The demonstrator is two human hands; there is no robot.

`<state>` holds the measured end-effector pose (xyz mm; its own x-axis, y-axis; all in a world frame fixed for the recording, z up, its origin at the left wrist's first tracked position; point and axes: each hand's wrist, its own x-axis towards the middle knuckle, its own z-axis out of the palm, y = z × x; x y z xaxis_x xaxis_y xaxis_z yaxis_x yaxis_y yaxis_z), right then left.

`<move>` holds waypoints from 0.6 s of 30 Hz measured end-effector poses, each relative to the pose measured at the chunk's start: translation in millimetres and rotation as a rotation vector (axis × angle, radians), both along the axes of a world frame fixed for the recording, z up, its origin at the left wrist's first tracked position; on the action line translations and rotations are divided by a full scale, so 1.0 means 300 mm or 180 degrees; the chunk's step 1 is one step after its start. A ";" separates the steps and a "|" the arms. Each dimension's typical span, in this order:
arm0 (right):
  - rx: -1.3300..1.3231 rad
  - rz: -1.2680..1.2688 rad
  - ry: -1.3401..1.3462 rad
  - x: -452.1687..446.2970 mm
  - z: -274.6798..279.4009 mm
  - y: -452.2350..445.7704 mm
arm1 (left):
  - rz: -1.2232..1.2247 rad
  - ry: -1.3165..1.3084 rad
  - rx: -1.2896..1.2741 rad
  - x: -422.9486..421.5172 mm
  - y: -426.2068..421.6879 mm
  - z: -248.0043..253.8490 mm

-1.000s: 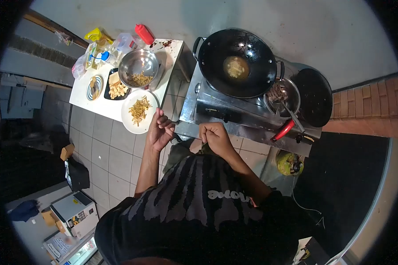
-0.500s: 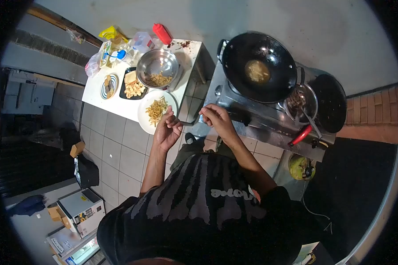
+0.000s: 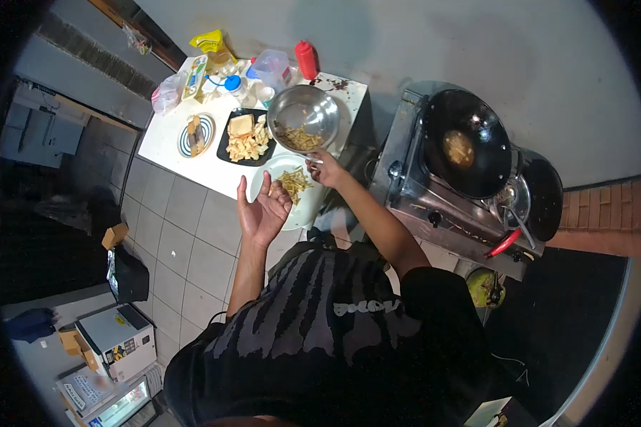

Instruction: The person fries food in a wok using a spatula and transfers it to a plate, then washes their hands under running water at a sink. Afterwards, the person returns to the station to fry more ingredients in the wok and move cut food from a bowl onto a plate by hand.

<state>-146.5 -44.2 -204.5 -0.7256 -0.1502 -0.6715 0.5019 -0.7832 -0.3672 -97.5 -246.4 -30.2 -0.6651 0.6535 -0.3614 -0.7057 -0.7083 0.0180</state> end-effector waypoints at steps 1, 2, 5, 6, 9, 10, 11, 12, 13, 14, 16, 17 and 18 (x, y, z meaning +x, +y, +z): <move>0.0075 -0.0035 -0.0050 -0.030 -0.004 -0.008 | 0.0016 0.0002 -0.0117 -0.010 -0.017 0.014; 0.0092 -0.0020 -0.0029 -0.065 -0.015 -0.002 | 0.0035 0.0023 -0.0223 -0.033 -0.027 0.034; 0.0528 -0.0091 -0.0215 -0.080 -0.049 -0.015 | -0.0029 0.0121 0.0196 -0.086 -0.080 0.011; 0.0527 -0.0075 -0.0237 -0.074 -0.047 -0.024 | 0.0003 0.0083 0.0210 -0.089 -0.092 0.020; 0.1592 -0.0205 -0.0328 -0.102 -0.023 -0.043 | -0.0058 -0.0028 0.0377 -0.123 -0.127 0.004; 0.1733 -0.0450 -0.0248 -0.103 -0.016 -0.047 | -0.0063 -0.0035 0.0378 -0.129 -0.132 0.001; 0.1866 -0.0692 -0.0174 -0.098 -0.014 -0.055 | -0.0122 0.0019 0.0313 -0.133 -0.140 -0.001; 0.1994 -0.0943 -0.0091 -0.097 -0.010 -0.064 | -0.0186 0.0084 0.0245 -0.137 -0.148 0.000; 0.1992 -0.0957 -0.0069 -0.104 -0.002 -0.073 | -0.0194 0.0109 0.0246 -0.141 -0.155 -0.002; 0.2050 -0.1168 -0.0076 -0.100 -0.002 -0.085 | -0.0212 0.0154 0.0241 -0.136 -0.165 -0.007; 0.2121 -0.1420 -0.0039 -0.134 0.009 -0.072 | -0.0255 0.0249 0.0260 -0.165 -0.165 -0.016; 0.2190 -0.1458 0.0122 -0.135 0.003 -0.059 | -0.0241 0.0166 0.0303 -0.172 -0.167 -0.017; 0.2260 -0.1493 0.0267 -0.125 -0.007 -0.050 | -0.0231 0.0068 0.0341 -0.174 -0.169 -0.019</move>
<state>-184.0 -59.2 -206.5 -0.6590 0.6142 -0.4341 0.1324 -0.4734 -0.8708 -149.5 -297.1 -36.1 -0.6215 0.7342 -0.2732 -0.7554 -0.6541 -0.0395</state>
